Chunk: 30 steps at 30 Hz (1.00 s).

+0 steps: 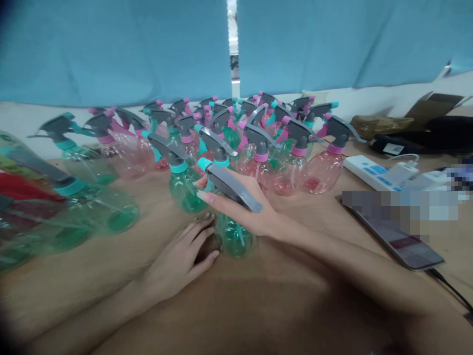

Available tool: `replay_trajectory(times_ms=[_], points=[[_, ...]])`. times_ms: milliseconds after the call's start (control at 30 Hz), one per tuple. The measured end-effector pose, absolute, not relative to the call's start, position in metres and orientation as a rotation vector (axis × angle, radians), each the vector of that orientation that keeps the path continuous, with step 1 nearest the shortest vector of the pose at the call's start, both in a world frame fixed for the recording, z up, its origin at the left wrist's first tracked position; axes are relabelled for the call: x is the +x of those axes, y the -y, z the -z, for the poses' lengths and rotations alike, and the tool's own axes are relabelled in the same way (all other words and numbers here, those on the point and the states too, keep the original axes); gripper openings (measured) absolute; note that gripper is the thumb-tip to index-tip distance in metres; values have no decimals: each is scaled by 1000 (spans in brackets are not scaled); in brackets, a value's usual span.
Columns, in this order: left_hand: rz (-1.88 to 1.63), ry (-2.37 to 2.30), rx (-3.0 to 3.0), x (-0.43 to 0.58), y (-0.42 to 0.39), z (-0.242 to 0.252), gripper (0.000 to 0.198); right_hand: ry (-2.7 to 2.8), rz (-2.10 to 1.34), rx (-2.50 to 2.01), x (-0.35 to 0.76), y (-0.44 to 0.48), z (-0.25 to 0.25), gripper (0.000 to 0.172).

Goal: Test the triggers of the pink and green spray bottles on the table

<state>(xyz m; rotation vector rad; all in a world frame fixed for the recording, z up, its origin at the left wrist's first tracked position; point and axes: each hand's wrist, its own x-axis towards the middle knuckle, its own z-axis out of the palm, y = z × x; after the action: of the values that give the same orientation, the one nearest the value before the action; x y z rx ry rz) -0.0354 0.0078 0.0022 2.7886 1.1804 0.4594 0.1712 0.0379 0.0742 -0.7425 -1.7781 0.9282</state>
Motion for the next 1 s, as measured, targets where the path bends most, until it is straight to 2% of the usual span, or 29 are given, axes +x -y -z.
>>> replay_trajectory(times_ms=[1000], points=[[-419, -1189, 2784, -34, -9, -3, 43, 1747, -986, -681, 171, -42, -72, 17]])
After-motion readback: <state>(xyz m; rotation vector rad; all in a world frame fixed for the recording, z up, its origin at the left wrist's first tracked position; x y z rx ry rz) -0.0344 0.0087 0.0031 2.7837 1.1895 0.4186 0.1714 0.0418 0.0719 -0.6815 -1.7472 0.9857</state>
